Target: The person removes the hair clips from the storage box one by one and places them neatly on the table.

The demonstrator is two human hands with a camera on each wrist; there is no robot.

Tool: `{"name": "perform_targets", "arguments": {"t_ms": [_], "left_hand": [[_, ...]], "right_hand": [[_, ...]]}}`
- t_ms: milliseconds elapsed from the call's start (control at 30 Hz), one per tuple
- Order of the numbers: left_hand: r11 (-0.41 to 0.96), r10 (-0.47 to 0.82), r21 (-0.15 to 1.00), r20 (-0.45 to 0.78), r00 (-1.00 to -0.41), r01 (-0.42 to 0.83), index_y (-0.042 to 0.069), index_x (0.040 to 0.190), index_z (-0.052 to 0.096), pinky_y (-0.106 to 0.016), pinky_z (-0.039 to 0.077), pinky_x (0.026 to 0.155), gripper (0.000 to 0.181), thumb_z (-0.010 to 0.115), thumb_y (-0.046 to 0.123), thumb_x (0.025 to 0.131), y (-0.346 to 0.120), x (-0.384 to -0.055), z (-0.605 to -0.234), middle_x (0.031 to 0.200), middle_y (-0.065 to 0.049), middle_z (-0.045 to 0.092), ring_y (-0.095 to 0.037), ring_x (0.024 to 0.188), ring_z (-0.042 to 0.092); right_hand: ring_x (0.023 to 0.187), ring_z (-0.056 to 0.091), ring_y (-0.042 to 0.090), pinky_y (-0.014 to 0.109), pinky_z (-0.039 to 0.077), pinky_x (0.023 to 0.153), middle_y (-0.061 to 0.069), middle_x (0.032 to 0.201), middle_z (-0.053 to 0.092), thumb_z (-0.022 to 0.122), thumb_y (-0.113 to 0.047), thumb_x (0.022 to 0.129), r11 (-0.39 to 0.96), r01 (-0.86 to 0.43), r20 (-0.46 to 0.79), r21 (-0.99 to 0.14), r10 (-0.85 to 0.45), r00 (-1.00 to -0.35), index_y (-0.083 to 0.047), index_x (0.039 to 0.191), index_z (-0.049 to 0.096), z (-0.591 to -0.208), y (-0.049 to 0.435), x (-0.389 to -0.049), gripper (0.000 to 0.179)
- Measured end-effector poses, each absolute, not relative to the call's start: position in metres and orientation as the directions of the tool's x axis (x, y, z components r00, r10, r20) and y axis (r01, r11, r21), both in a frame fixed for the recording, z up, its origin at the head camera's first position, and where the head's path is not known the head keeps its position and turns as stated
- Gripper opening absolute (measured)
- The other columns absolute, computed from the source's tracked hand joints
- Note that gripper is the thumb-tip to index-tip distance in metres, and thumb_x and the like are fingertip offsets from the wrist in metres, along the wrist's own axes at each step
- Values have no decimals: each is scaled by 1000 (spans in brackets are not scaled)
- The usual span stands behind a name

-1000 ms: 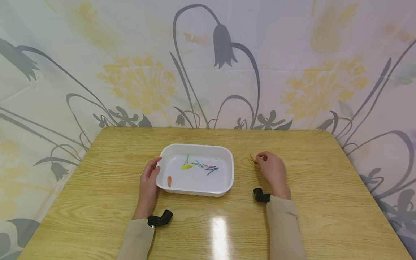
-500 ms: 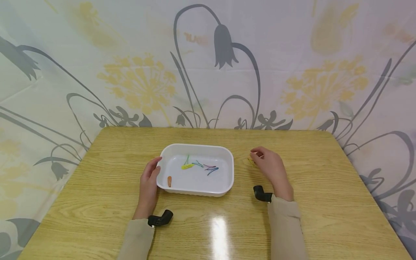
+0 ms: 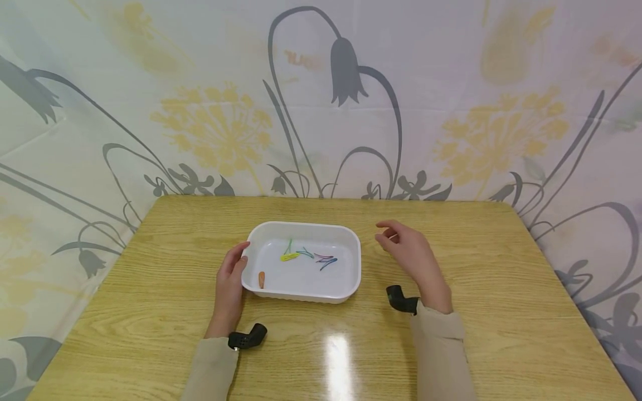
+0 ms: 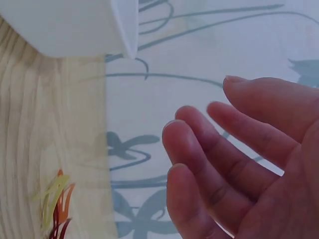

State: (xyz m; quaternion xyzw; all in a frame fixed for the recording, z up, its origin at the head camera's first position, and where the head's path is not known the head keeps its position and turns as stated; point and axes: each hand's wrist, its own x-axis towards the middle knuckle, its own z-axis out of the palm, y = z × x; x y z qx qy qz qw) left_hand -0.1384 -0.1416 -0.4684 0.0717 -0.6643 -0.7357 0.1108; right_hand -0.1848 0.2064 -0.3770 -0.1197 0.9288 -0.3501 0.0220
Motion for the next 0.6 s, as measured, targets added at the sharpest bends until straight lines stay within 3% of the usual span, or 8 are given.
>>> {"name": "perform_targets", "arguments": {"t_ms": [267, 600], "left_hand": [[-57, -269, 995, 60, -961, 79, 21, 119, 54, -28, 33, 98, 28, 46, 28, 94, -142, -139, -471, 130, 8, 44, -6, 120, 38], [-76, -270, 994, 54, -961, 77, 20, 118, 55, -28, 34, 98, 27, 46, 25, 94, -142, -139, -471, 129, 8, 45, -6, 120, 39]], "right_hand": [[84, 58, 17, 34, 48, 69, 0, 97, 60, 53, -35, 89, 653, -312, 111, -690, -331, -937, -16, 122, 53, -369, 185, -182, 38], [94, 54, 11, 32, 47, 77, -3, 110, 59, 55, -32, 88, 561, -410, 137, -720, -464, -875, -20, 120, 55, -364, 157, -181, 34]]}}
